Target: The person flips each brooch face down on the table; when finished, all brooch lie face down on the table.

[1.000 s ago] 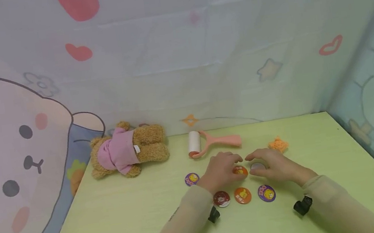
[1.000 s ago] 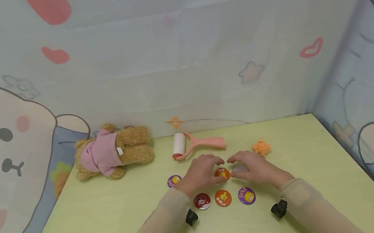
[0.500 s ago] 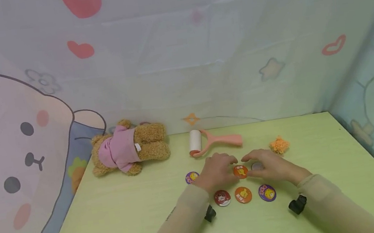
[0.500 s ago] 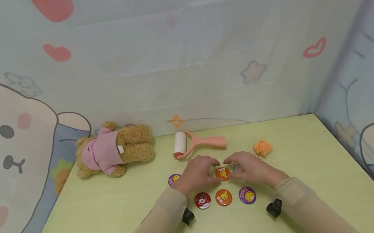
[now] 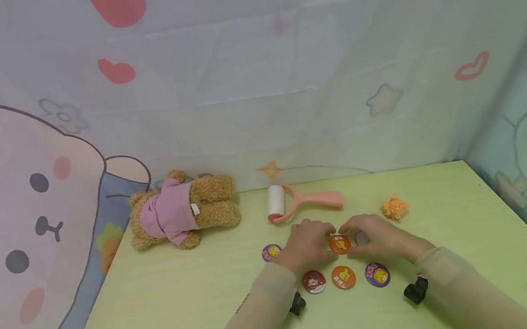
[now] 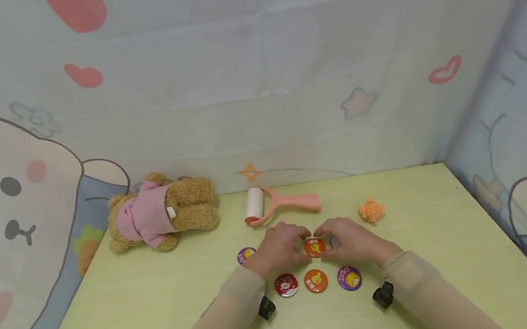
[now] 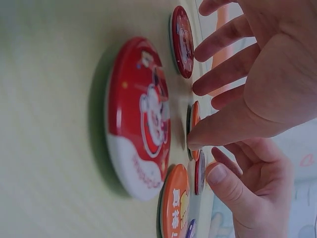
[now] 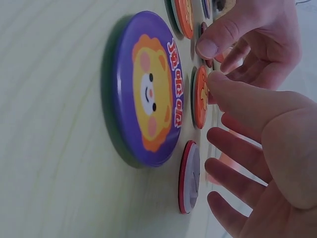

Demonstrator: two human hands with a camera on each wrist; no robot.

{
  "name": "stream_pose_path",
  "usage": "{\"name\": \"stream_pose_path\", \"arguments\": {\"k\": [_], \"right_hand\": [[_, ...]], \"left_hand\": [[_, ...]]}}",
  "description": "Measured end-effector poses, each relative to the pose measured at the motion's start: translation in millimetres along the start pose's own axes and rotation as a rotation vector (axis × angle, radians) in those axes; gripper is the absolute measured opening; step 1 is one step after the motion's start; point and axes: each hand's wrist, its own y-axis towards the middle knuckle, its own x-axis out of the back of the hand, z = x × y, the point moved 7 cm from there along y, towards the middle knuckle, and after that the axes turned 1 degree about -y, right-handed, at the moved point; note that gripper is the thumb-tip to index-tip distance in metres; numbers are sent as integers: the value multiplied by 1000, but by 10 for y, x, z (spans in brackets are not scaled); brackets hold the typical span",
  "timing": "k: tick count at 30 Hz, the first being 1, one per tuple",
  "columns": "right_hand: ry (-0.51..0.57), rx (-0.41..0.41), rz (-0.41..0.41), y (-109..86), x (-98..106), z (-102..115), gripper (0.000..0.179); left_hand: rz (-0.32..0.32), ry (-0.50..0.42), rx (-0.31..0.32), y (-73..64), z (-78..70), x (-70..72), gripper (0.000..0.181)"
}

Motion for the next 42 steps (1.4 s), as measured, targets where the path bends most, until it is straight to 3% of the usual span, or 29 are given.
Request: {"name": "stream_pose_path", "arguments": {"k": [16,42], "right_hand": [[16,-9,30,12,-62,3,45],[-68,65,-13,59,-59,44,34]], "left_hand": [[10,5,6,7,-6,-17,47],[-8,-15,-29,32,-34,12,37]]}}
